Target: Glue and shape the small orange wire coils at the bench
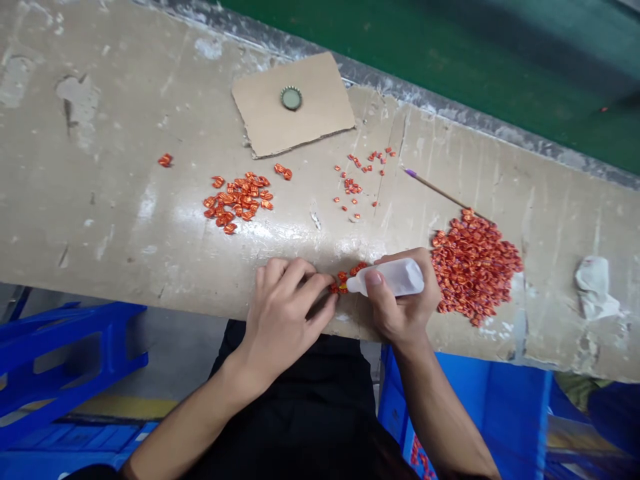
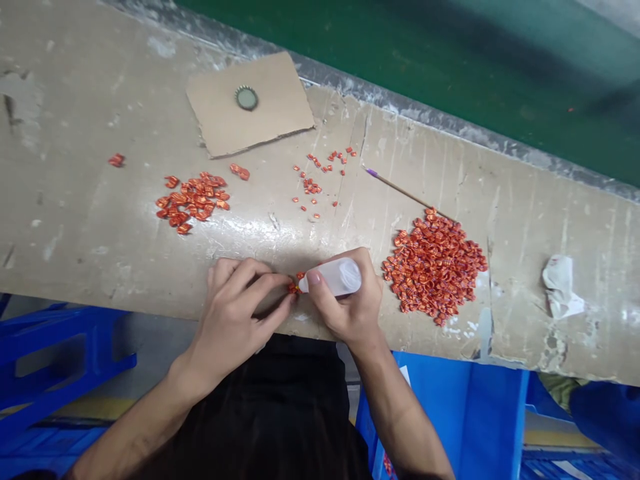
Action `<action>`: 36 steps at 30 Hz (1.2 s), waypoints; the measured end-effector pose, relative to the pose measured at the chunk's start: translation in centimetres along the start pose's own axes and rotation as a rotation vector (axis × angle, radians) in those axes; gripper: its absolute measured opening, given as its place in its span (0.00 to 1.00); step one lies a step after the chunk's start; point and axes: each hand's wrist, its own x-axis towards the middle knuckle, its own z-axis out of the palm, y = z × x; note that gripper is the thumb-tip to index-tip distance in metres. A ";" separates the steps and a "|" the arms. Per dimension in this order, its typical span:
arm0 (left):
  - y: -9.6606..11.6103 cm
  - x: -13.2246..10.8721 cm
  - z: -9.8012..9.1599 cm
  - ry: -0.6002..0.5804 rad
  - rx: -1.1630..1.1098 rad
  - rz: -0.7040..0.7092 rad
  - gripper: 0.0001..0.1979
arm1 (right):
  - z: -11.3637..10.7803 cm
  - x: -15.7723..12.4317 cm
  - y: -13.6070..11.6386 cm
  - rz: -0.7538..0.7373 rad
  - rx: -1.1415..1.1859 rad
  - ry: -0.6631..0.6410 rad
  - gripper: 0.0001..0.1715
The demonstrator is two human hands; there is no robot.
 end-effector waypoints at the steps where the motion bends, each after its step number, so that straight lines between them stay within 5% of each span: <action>1: 0.0 0.0 0.0 0.002 -0.003 -0.001 0.03 | 0.0 0.0 0.0 0.000 0.000 0.004 0.12; 12: -0.1 0.0 0.0 0.013 -0.020 -0.009 0.02 | 0.1 0.1 -0.2 0.027 0.017 0.024 0.11; 22: -0.4 1.6 -1.2 -0.094 -0.084 0.037 0.13 | 0.6 0.9 -0.1 0.042 0.045 0.242 0.18; 26: -1.1 3.3 -1.0 -0.162 -0.080 0.103 0.20 | 0.7 1.0 -0.3 0.038 0.010 0.250 0.18; 36: -1.7 4.2 -0.6 -0.186 -0.066 0.142 0.17 | 0.6 0.8 -0.1 0.042 -0.010 0.182 0.17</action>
